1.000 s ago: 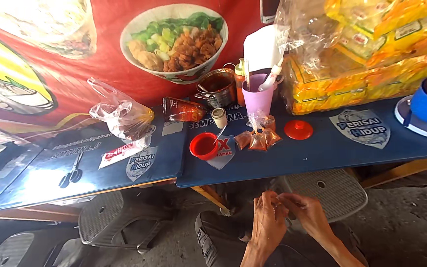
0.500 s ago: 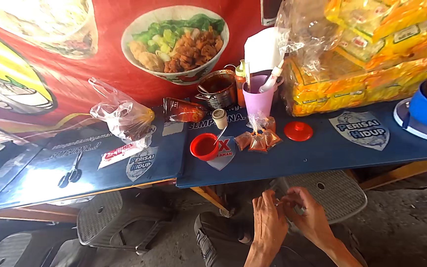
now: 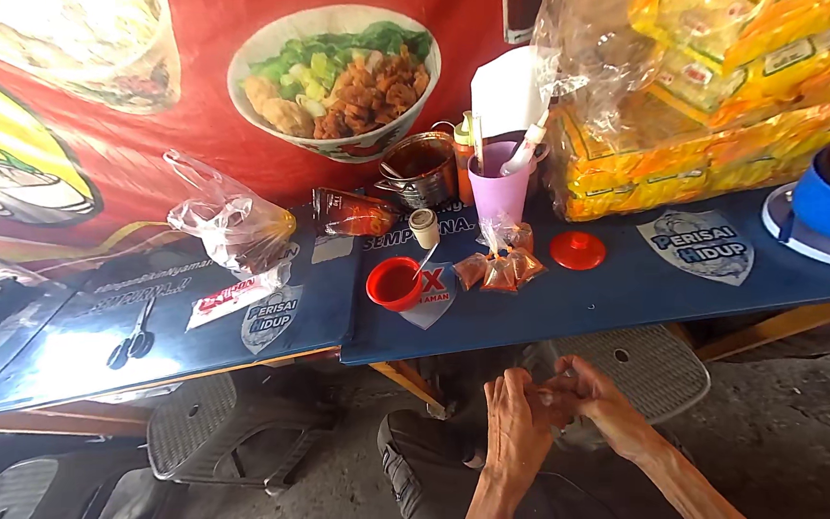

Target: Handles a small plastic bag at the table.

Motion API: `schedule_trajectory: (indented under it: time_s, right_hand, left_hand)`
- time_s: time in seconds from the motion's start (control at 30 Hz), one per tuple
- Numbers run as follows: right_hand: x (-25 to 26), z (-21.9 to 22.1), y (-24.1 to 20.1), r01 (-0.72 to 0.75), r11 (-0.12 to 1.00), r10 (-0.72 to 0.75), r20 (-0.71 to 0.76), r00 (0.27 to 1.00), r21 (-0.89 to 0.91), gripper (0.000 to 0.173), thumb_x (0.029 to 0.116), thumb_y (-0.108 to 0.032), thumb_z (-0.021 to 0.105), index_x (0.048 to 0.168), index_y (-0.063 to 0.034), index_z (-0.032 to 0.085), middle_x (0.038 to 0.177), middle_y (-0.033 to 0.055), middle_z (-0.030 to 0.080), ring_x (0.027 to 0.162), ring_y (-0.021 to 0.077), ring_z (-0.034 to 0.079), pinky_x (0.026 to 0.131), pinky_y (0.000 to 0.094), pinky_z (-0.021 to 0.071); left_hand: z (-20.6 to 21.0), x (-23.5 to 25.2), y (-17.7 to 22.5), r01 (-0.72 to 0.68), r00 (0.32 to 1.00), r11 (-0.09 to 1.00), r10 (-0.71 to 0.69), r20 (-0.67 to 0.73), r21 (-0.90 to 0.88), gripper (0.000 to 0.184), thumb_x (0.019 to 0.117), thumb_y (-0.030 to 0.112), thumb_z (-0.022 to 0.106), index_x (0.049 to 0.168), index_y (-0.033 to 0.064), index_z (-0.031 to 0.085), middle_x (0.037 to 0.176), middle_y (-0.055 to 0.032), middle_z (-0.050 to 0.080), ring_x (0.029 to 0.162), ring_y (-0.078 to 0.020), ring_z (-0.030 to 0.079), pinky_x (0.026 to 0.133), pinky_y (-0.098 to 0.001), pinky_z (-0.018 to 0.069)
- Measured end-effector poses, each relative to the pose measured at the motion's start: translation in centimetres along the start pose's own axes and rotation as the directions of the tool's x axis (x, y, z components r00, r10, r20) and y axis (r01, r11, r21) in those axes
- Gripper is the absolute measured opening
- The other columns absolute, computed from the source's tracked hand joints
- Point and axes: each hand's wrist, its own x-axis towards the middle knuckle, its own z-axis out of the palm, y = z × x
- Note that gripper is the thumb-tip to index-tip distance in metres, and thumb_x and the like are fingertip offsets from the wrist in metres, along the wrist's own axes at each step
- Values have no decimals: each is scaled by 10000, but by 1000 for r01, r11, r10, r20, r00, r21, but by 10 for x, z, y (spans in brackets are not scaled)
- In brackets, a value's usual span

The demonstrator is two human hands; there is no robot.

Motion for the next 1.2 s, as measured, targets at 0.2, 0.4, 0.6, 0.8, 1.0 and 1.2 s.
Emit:
schedule_trajectory:
  time_s: [0.2,0.4,0.6,0.8,1.0,1.2]
  right_hand:
    - [-8,10,1,181,971,-204,-140,969,-159,274,879,-85,717,1110,-38,579,856,9,701,722,77,676,644,217,569]
    - [-9,16,14,334,706,-505,-114,855,-624,285,949,-215,589,1157,-127,763,1017,13,721,927,70,660,818,224,552]
    - [-8,25,18,312,383,-710,-61,701,-869,263,925,-287,575,930,-113,773,851,42,672,862,184,635,761,290,530]
    - [-13,29,18,337,433,-720,-96,687,-836,245,912,-270,568,898,-136,772,801,-9,622,837,119,582,741,235,481]
    - [-15,30,21,363,465,-719,-106,687,-807,233,916,-281,575,892,-151,767,795,-28,620,838,91,572,743,218,467]
    - [12,10,-30,392,596,-645,-127,754,-700,258,985,-213,579,1044,-40,761,977,81,707,899,143,667,787,309,573]
  left_hand:
    - [-5,-4,8,100,993,991,-105,-55,-90,205,888,181,631,1004,103,782,895,-2,759,853,-147,706,860,-432,520]
    - [4,0,18,141,976,982,-158,-147,-124,115,881,159,685,906,79,764,840,2,747,817,-118,698,872,-380,518]
    - [2,10,23,53,976,993,-73,-204,-105,95,860,77,625,878,45,712,806,-24,697,810,-156,658,834,-354,508]
    - [-4,18,23,55,963,979,-104,-248,-197,100,879,54,593,892,22,687,794,-21,669,805,-120,630,811,-288,505]
    - [-15,32,16,32,953,978,-91,-287,-205,82,880,56,588,873,39,668,775,3,643,800,-85,615,801,-250,492]
    - [-42,49,8,22,969,983,-65,-240,-180,268,995,153,594,1156,-49,666,985,-112,709,950,-194,668,894,-380,538]
